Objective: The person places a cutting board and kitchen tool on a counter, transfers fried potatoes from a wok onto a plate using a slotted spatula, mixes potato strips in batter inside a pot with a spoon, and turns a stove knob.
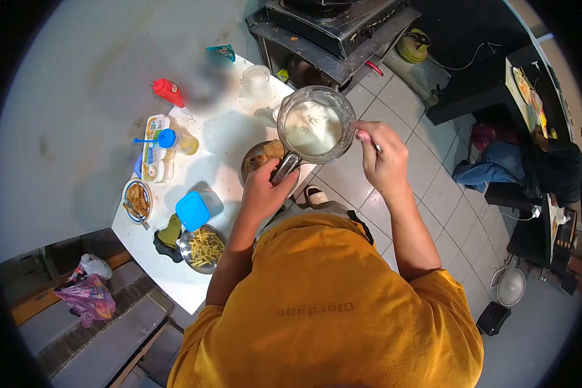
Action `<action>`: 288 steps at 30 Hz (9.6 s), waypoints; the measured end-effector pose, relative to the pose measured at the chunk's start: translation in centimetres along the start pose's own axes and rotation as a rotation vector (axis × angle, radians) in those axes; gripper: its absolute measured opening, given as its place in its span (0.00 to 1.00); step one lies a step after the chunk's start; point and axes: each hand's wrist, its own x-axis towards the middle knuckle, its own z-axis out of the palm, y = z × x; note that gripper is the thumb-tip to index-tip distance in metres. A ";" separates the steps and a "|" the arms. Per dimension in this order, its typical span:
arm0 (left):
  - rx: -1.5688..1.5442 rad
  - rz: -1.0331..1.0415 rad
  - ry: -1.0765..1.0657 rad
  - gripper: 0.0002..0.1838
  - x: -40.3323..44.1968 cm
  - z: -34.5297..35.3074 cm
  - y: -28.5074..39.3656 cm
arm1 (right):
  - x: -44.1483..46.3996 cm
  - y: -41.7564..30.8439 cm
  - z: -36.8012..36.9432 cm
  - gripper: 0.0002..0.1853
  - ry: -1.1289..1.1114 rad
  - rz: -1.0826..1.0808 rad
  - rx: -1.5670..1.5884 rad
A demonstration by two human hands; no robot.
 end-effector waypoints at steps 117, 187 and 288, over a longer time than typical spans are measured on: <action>0.008 0.006 -0.044 0.13 -1.7 0.3 2.3 | -1.0 0.6 -3.0 0.03 -0.172 0.044 0.154; -0.022 0.083 -0.085 0.13 0.1 2.3 2.7 | -2.6 2.8 -0.4 0.21 0.188 0.899 0.332; 0.004 0.054 -0.142 0.11 0.0 -1.8 1.8 | -5.0 2.5 0.8 0.18 0.091 0.618 0.397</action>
